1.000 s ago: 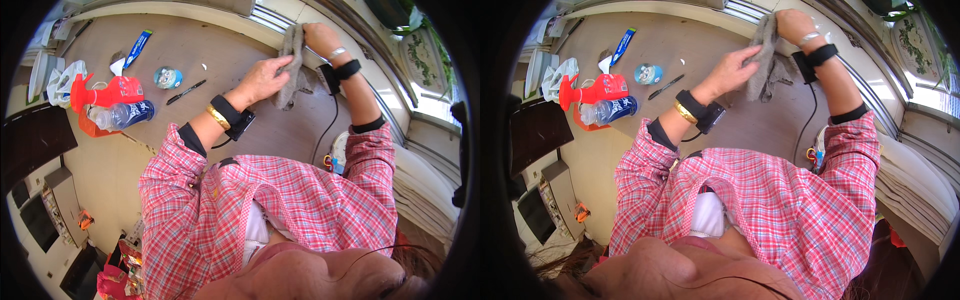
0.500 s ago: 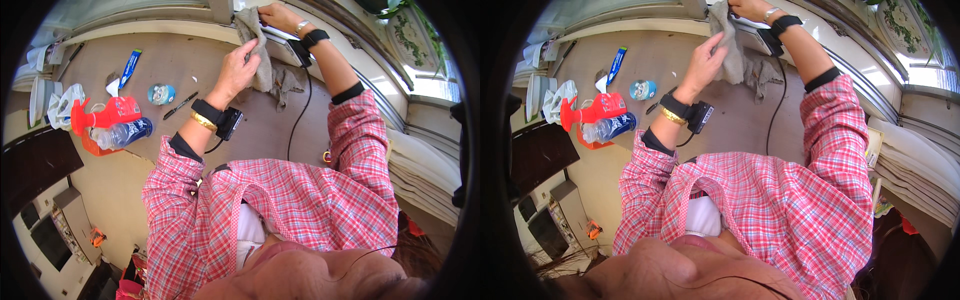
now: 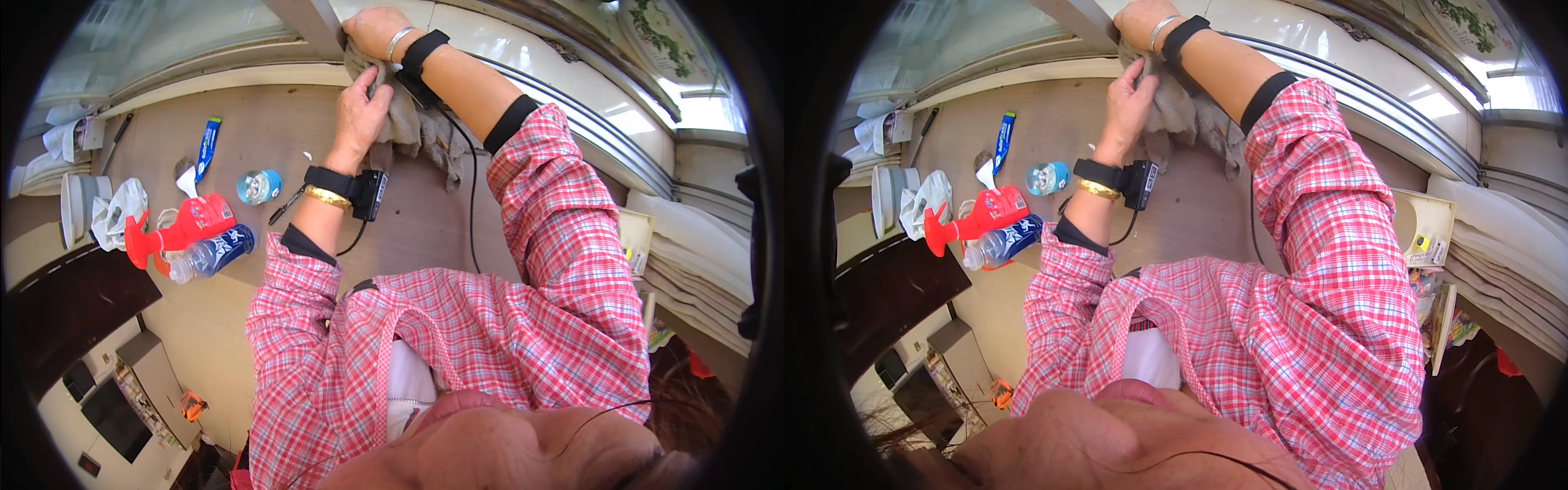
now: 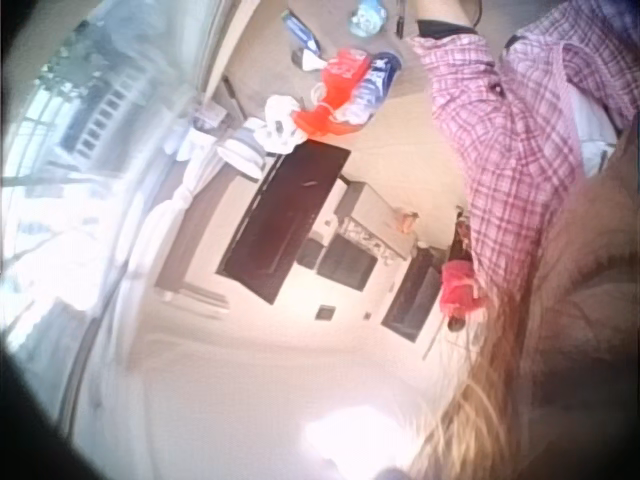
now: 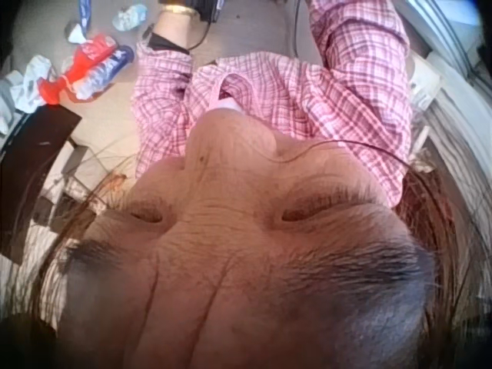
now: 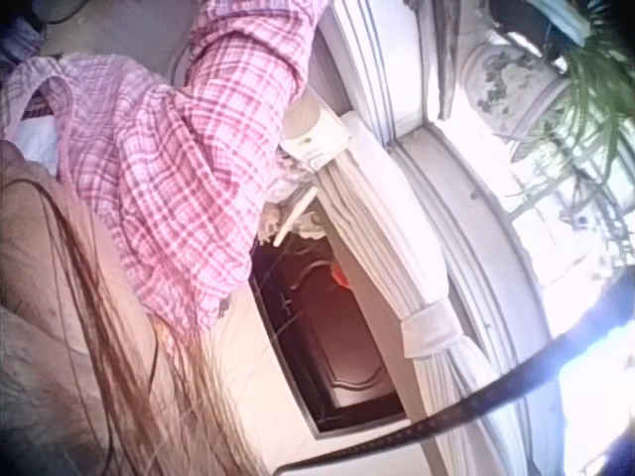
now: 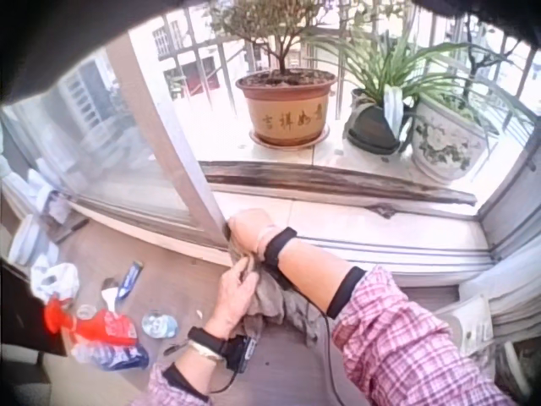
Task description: The person cleans a window track using a small blue scraper and a cloth. They repeatedly scrape debris from the track and wipe the area with the cloth, moving along the length of the track.
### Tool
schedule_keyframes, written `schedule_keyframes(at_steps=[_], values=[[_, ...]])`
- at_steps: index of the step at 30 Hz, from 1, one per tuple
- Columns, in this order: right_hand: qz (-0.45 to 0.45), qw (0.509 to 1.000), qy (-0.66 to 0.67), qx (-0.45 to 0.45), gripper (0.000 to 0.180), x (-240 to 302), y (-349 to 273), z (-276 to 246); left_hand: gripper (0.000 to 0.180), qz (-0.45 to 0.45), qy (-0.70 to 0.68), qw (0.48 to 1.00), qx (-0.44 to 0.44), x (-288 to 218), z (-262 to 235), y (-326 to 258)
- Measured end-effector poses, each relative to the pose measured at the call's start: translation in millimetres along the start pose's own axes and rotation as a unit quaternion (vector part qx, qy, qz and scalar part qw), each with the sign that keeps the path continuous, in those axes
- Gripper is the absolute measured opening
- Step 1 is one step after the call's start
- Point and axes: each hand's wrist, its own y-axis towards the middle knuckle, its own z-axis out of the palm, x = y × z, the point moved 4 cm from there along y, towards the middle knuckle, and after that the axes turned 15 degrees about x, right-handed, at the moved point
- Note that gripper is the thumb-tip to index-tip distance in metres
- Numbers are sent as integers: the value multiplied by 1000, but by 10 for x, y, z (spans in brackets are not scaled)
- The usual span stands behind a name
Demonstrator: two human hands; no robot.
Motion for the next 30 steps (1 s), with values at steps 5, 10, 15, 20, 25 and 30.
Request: schedule_keyframes(at_steps=[5,10,15,20,25,30], values=[[0,999,-23,48,18,-364,-524,-262,46,-15,-14,994,105,-330,72,-326],[-97,955,279,31,28,-255,-1588,-805,34,75,-16,968,239,-852,-18,-863],[-43,927,346,139,26,292,-2261,-882,30,-36,-345,934,82,-922,-513,-1289],[-10,950,311,26,21,463,-2481,-805,27,-71,260,963,17,-1117,-1191,-1133],[97,951,290,-53,21,421,-2286,-481,21,-70,550,821,135,-1297,-887,-762],[168,942,266,-119,20,43,-1764,-478,22,276,734,614,92,-1642,-534,198]])
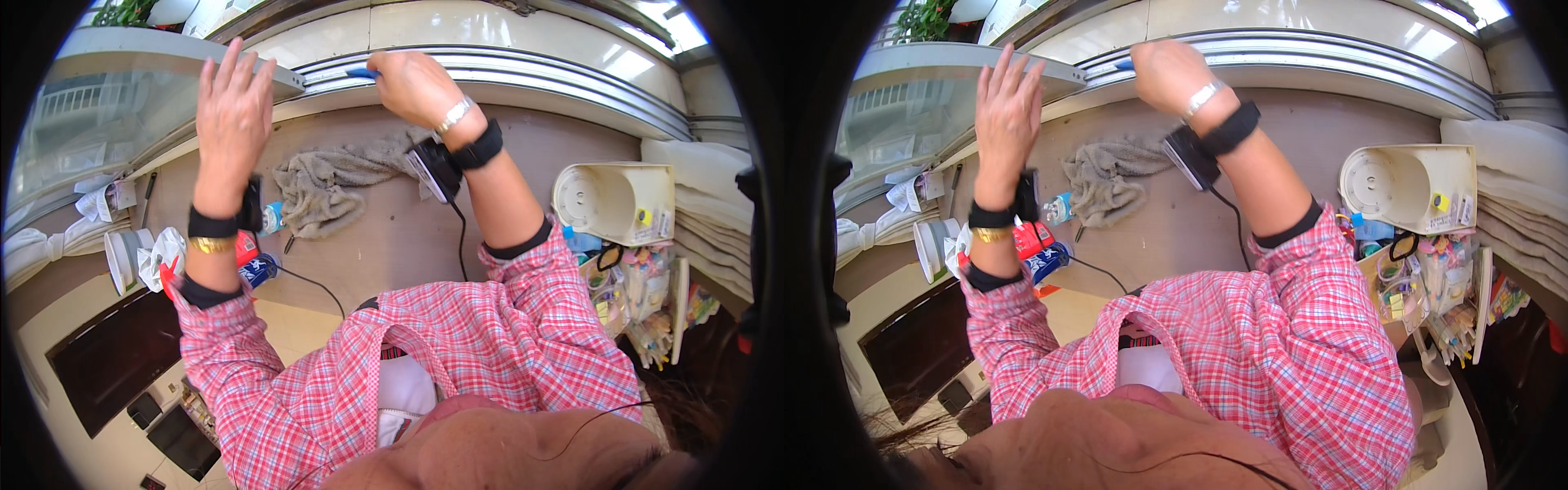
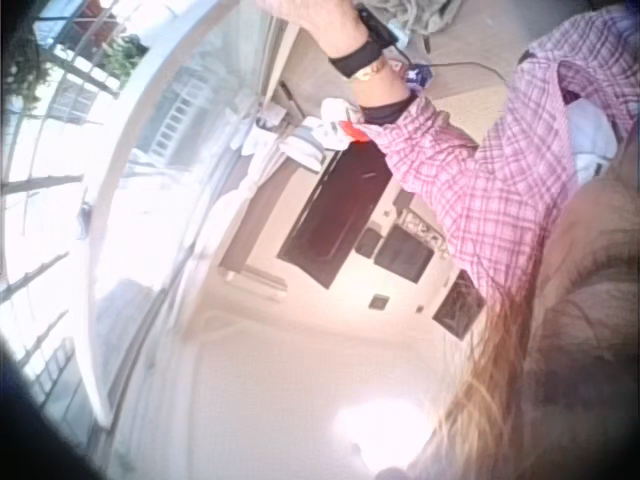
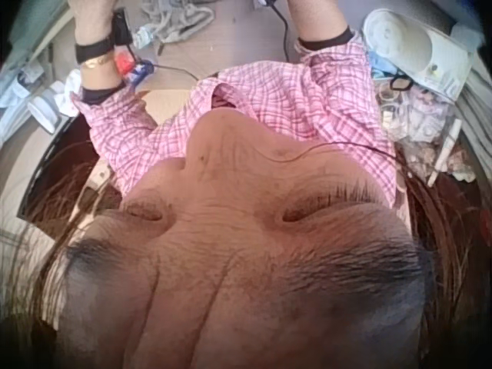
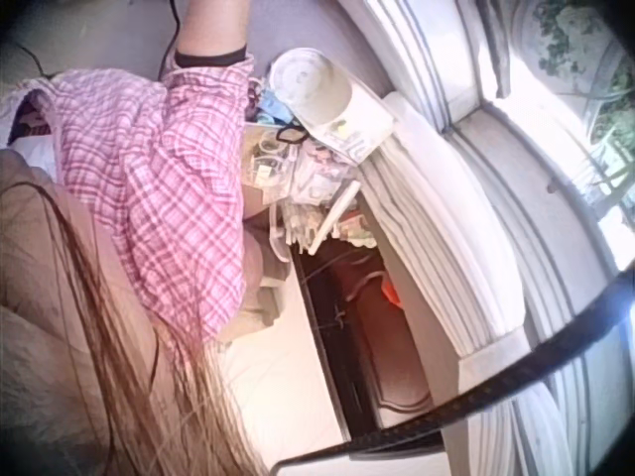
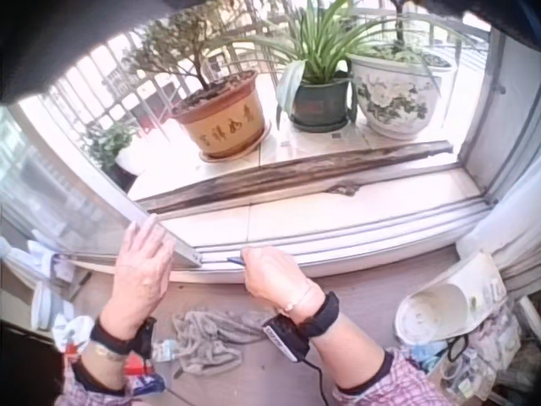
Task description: The person cleans a window track using a small blue scraper and a cloth. They repeatedly scrape debris from the track and wipe the area with the cloth, moving along the length of the track.
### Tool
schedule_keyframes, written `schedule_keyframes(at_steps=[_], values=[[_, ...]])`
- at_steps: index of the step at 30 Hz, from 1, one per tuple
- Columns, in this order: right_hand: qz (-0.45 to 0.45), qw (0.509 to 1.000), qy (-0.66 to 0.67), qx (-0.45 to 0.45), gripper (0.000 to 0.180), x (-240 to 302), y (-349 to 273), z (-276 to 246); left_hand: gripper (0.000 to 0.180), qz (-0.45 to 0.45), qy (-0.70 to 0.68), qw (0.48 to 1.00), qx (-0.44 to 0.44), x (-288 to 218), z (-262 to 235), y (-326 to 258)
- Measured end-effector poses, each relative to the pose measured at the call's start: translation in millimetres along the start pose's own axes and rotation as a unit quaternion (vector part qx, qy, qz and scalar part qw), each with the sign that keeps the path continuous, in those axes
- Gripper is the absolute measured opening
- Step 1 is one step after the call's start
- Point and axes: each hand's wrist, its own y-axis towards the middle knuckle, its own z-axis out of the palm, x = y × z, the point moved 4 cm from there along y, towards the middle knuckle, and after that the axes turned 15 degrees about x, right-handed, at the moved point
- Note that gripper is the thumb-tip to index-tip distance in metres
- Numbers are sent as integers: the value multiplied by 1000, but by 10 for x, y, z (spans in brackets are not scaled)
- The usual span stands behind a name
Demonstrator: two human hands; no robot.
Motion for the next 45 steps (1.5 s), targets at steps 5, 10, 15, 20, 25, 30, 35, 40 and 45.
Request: schedule_keyframes(at_steps=[5,10,15,20,25,30,35,40,45], values=[[-31,996,1,-80,16,-81,770,-248,32,39,134,987,83,174,133,197],[-95,993,25,-71,19,-119,1142,-209,34,27,144,985,90,189,172,189],[-33,998,-12,48,22,-143,1211,121,35,-4,147,983,112,214,226,250],[-95,992,-20,81,17,0,1344,361,35,0,136,985,109,213,234,251],[-131,979,-102,122,19,222,1442,656,34,0,118,989,90,222,265,255],[-220,955,-152,126,16,222,1339,622,32,6,100,993,70,238,264,230],[-200,934,-267,128,12,-110,1319,302,31,4,99,994,43,229,292,245],[-222,955,-167,99,12,75,1359,393,30,3,81,996,41,214,286,255],[-245,941,-203,115,13,193,1294,547,27,8,63,998,26,214,271,256]])
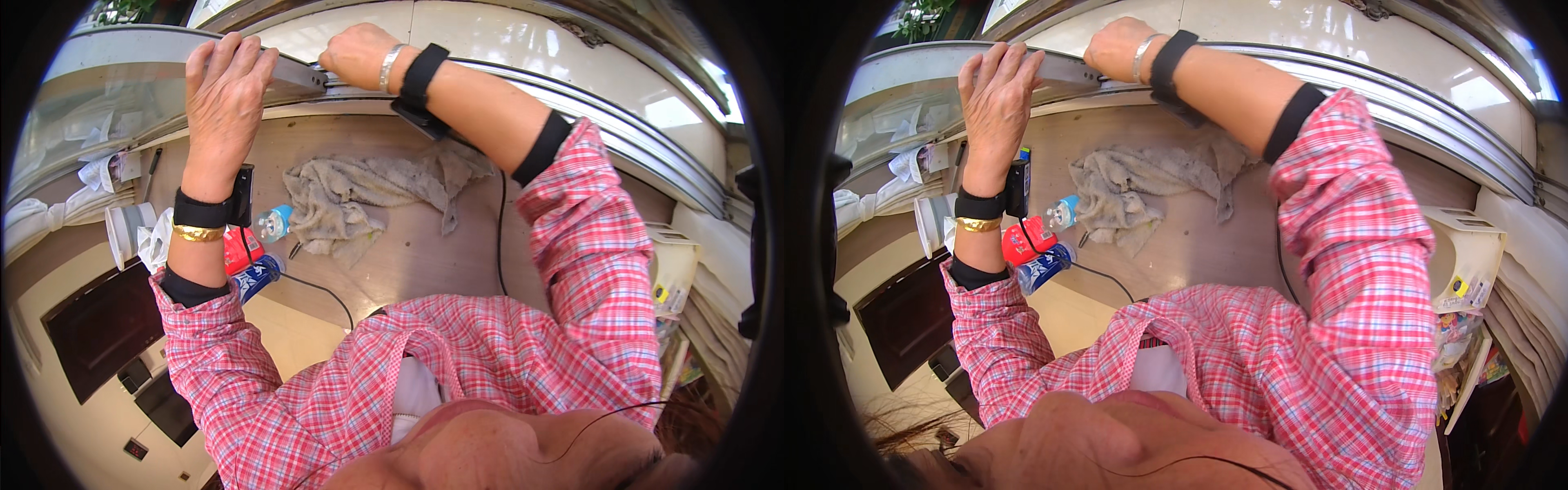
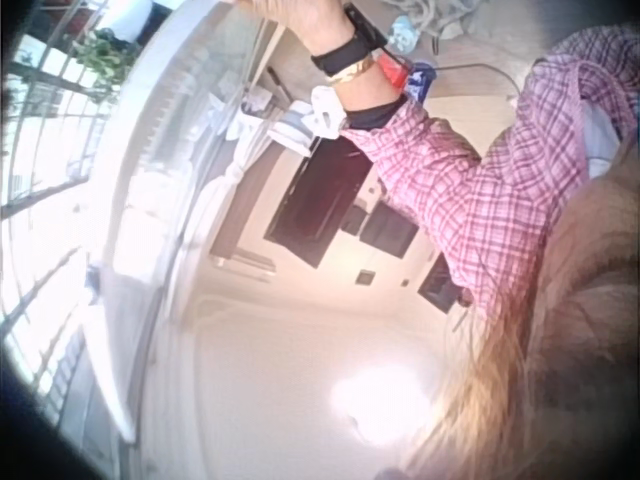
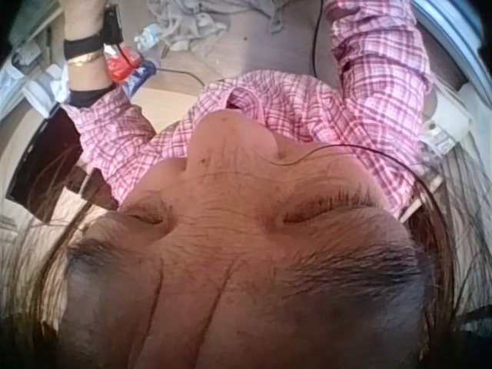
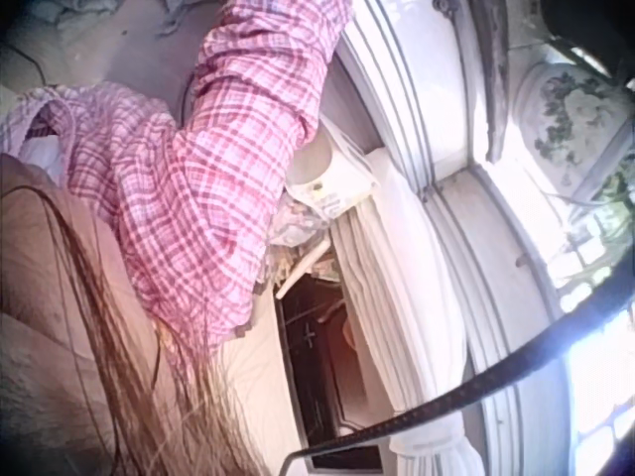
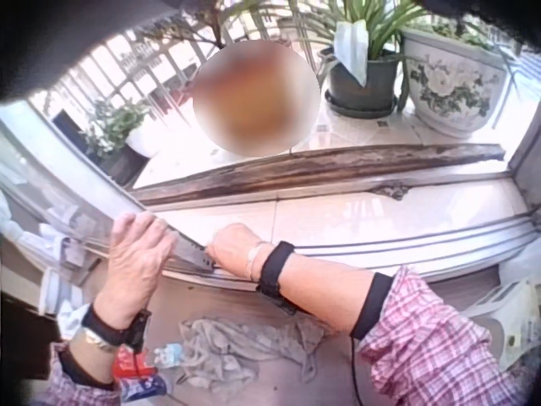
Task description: The person cleans a window track using a small blue scraper and a cloth. They repeatedly scrape debris from the track and wipe the area with the cloth, moving along the length of the track.
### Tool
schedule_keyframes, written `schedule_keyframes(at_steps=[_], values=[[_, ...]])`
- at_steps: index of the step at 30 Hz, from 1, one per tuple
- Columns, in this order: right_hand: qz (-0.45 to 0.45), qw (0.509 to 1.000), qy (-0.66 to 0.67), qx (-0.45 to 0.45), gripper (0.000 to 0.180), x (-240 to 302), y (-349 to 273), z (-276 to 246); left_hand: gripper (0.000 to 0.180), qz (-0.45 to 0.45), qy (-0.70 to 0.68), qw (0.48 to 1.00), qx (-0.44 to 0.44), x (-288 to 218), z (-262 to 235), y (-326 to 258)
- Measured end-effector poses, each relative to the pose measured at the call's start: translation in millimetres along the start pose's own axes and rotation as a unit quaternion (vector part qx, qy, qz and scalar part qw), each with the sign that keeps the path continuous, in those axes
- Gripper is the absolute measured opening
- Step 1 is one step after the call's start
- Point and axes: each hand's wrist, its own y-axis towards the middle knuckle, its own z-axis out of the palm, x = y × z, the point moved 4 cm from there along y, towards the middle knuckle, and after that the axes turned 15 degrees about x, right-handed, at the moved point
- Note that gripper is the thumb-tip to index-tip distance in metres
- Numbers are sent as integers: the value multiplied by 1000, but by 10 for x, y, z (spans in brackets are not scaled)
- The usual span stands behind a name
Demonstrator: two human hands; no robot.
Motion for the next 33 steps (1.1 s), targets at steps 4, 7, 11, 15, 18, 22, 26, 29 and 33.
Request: schedule_keyframes(at_steps=[4,7,11,15,18,22,26,29,33], values=[[22,995,-84,46,8,-174,-397,-97,26,2,-15,1000,-15,9,17,-20],[46,995,-68,59,18,-301,-612,-251,26,3,-15,1000,-17,9,11,-19],[47,997,-55,-2,12,-145,-474,-234,27,-2,-18,1000,20,-9,-6,-10],[50,989,-140,-13,16,19,-413,12,13,30,-59,998,-3,15,-51,-46],[89,988,-122,41,15,-176,-808,-14,7,42,-71,996,-28,48,-38,-53],[75,993,30,-86,22,-219,-1408,-463,29,2,-75,993,-90,-53,56,-87],[174,973,125,-81,21,-19,-1939,-643,24,-70,-335,937,-62,-491,331,-720],[241,956,154,-68,24,51,-2132,-545,35,-170,-387,889,176,-723,739,-1251],[291,955,39,-48,21,-121,-2141,-404,43,-176,-362,898,176,-1001,970,-1474]])
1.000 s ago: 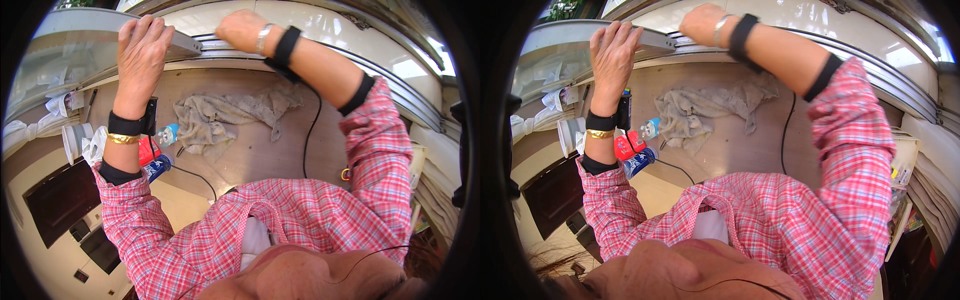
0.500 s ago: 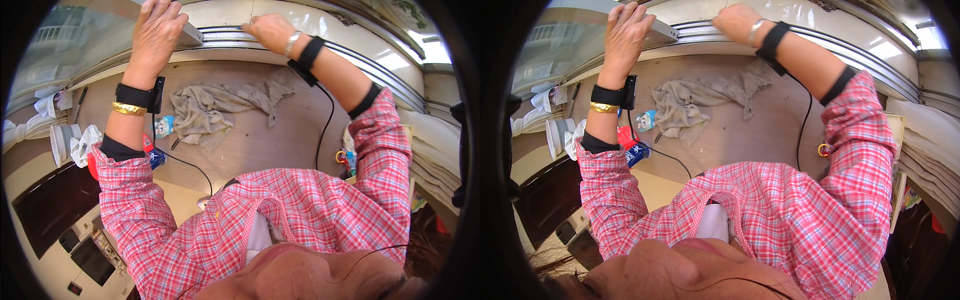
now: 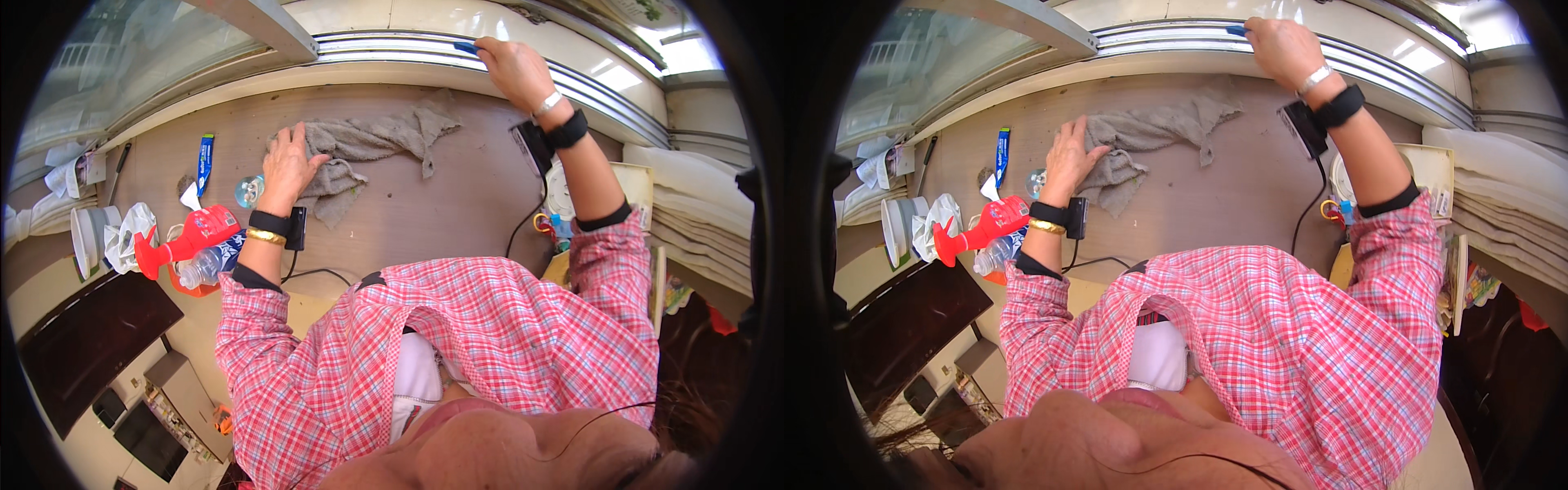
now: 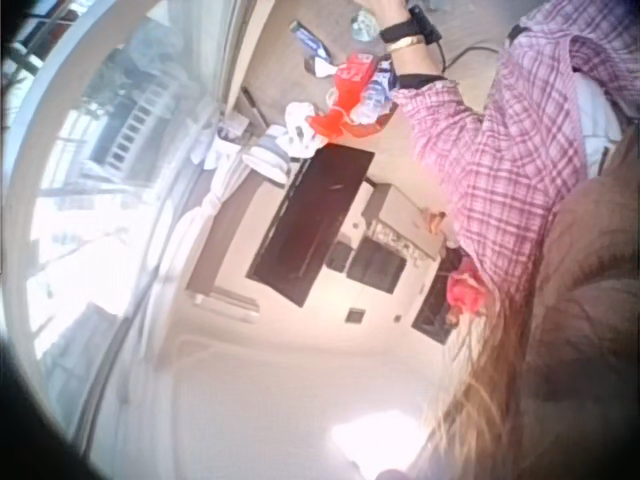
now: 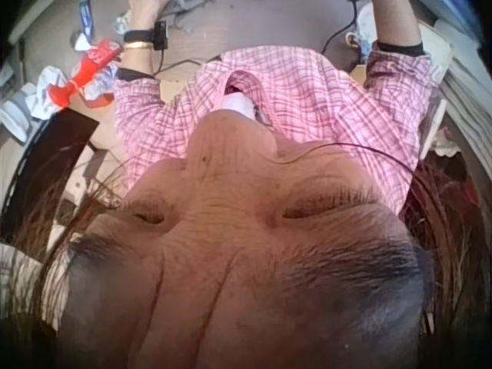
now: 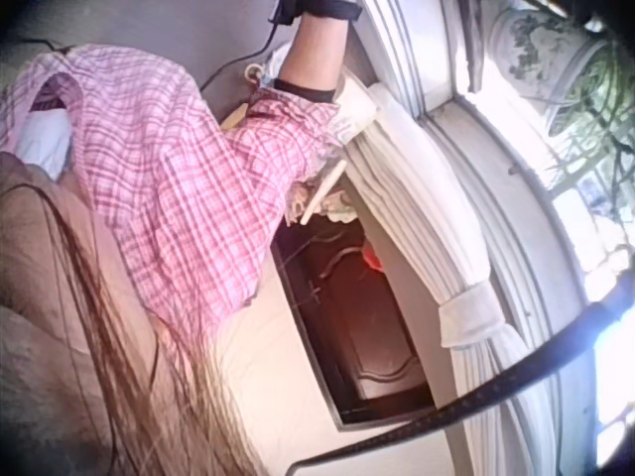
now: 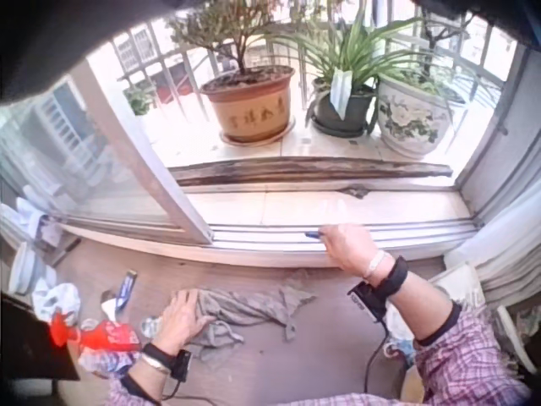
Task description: The person cleans a window track using a small blue scraper and a cloth. They repeatedly scrape debris from the track and wipe the area with the cloth, moving along the length of the track.
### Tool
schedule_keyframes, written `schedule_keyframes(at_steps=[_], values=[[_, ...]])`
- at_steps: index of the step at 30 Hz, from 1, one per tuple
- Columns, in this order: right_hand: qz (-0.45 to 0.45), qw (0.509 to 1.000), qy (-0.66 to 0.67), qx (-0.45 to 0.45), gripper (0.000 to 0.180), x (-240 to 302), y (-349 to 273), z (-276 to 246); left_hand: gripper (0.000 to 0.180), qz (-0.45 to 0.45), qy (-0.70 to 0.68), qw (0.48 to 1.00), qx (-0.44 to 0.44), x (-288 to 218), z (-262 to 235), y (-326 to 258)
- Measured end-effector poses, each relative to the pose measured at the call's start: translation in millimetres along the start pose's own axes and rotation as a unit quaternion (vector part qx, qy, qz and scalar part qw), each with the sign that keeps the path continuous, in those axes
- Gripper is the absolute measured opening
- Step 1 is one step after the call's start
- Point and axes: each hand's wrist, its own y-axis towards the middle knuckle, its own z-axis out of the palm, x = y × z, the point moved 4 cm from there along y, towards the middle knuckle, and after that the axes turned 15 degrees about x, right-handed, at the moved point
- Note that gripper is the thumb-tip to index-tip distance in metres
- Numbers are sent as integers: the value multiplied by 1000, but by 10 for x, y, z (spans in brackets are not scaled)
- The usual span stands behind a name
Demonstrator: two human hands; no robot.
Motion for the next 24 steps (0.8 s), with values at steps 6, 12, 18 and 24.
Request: schedule_keyframes(at_steps=[6,12,18,24], values=[[52,993,-89,63,22,-473,272,-83,25,-54,-192,976,84,197,57,-27],[-44,998,54,-4,23,-127,536,229,6,51,-732,679,-6,72,-228,-265],[-67,991,67,91,23,-12,365,187,12,44,-808,585,-61,183,-417,-360],[-24,991,-128,23,20,113,-55,160,11,0,-793,606,-58,241,-138,-419]])
